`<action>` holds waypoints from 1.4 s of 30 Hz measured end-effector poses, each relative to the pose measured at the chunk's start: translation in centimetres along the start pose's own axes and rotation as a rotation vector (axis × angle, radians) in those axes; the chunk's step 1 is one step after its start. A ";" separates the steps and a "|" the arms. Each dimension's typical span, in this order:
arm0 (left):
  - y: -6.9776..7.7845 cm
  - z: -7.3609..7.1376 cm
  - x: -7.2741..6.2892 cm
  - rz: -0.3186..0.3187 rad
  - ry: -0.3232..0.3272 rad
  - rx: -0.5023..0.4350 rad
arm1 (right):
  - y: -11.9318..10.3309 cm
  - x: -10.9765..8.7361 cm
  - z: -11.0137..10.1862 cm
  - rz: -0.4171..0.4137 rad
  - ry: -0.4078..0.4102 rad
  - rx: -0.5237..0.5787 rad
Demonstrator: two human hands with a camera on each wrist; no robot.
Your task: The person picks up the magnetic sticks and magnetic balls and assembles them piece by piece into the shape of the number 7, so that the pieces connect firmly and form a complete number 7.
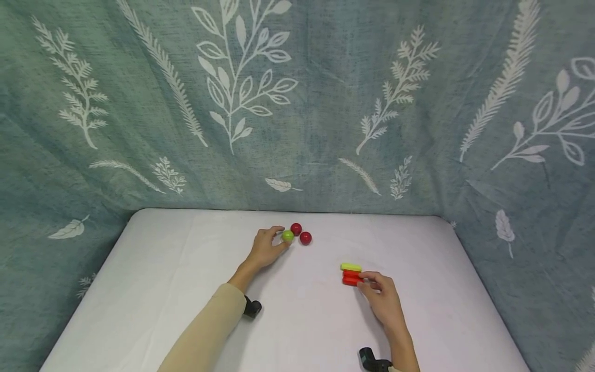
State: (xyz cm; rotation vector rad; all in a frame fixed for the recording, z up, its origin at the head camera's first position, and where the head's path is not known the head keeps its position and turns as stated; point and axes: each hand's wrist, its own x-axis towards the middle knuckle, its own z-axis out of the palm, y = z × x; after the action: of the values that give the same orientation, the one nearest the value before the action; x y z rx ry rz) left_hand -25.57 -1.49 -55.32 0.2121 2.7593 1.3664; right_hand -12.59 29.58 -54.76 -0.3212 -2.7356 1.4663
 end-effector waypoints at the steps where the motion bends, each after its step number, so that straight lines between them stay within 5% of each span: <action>1: 0.0 0.1 0.0 0.001 0.001 -0.002 | 0.0 0.0 0.0 -0.005 0.007 -0.003; 21: 1.3 1.3 -0.5 -0.034 0.044 0.004 | 0.7 -0.4 0.4 -0.175 0.094 -0.064; 42: 0.8 1.2 -1.2 -0.024 0.123 0.011 | 0.3 -0.2 0.8 -0.110 0.042 -0.121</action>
State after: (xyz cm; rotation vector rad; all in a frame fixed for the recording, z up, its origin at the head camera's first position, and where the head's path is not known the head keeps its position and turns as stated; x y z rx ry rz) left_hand -24.19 -0.26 -55.41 0.0988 2.8586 1.4048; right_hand -12.43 29.08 -55.41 -0.1971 -2.7661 1.2571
